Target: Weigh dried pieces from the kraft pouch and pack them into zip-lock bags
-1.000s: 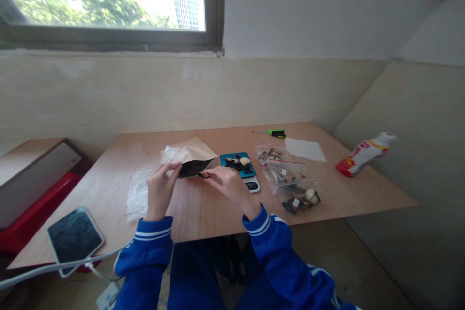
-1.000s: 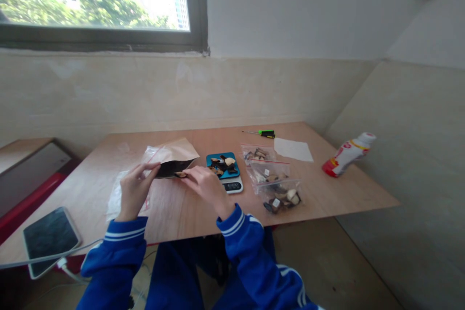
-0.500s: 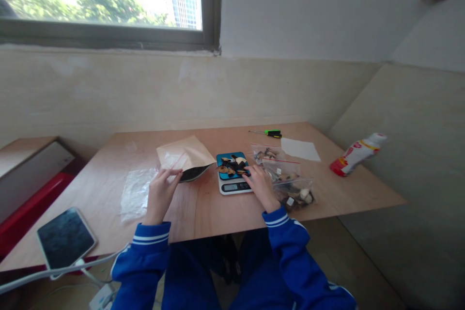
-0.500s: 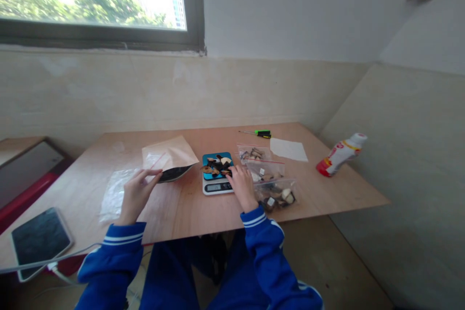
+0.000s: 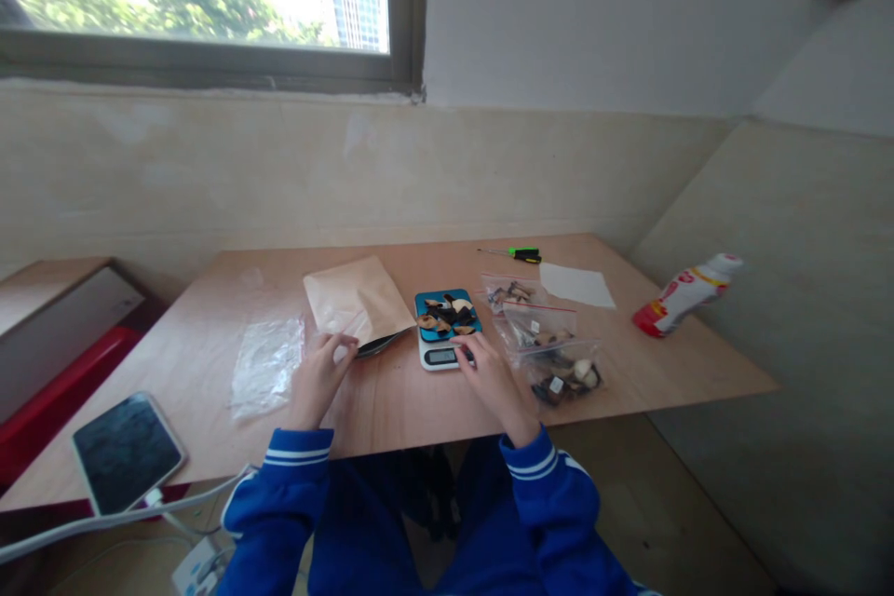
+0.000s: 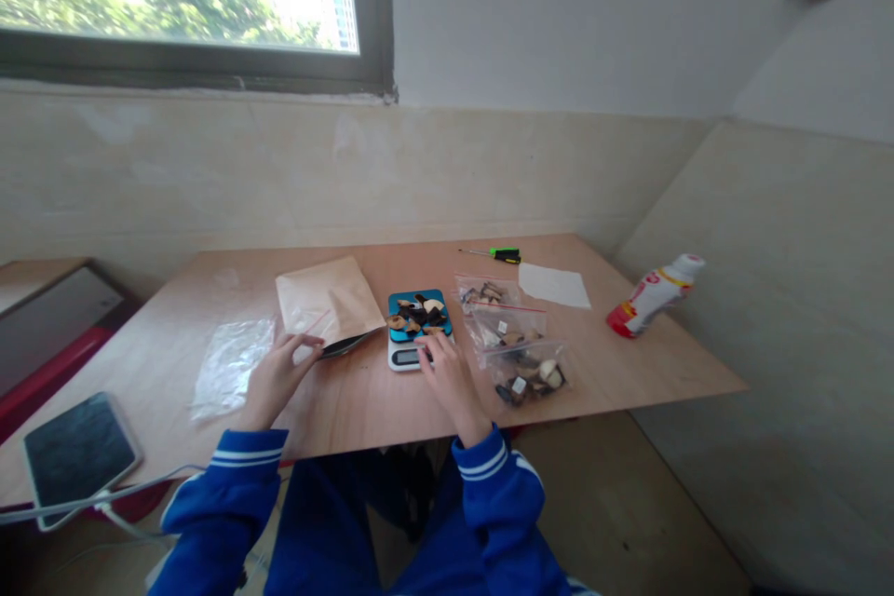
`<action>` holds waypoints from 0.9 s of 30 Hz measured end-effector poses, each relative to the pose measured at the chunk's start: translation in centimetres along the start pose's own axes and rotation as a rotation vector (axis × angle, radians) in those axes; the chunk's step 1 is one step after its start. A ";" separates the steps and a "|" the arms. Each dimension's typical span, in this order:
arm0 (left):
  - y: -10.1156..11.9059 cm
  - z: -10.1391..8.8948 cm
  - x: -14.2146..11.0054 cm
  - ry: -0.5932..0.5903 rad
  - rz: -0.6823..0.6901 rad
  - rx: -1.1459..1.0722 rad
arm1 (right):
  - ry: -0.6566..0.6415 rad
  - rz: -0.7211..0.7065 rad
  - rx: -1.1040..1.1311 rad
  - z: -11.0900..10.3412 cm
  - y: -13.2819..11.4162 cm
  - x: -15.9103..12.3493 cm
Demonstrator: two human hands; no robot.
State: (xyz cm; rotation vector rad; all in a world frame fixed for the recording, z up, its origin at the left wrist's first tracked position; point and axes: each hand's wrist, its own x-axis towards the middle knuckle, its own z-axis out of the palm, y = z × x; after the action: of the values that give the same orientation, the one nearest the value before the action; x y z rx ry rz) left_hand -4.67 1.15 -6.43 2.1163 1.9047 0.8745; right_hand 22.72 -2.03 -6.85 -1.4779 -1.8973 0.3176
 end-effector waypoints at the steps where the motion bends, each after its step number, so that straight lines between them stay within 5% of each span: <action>1: 0.1 -0.1 -0.1 0.001 -0.002 0.019 | -0.038 -0.010 0.057 0.0 -0.7 -0.3; 6: 1.9 -1.2 -1.4 0.091 -0.045 -0.016 | -0.194 -0.052 0.332 1.6 -5.7 -1.4; 9: 3.3 -1.2 -2.8 0.147 0.009 -0.191 | -0.158 -0.021 0.553 3.4 -8.9 -1.3; 12: 4.4 -0.6 -4.2 0.080 0.057 -0.424 | -0.093 0.049 0.734 5.0 -10.9 -0.7; 19: 6.1 0.8 -6.1 0.124 -0.049 -0.688 | 0.076 0.235 0.880 6.1 -10.3 -0.4; 27: 6.2 1.6 -6.9 0.038 -0.058 -0.716 | 0.061 0.270 0.976 4.9 -9.3 -0.9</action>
State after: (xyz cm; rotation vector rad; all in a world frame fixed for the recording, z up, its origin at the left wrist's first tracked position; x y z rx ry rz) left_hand 1.40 -6.08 -6.86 1.6048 1.3545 1.3350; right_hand 12.66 -4.74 -5.34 -1.0133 -1.1668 1.1182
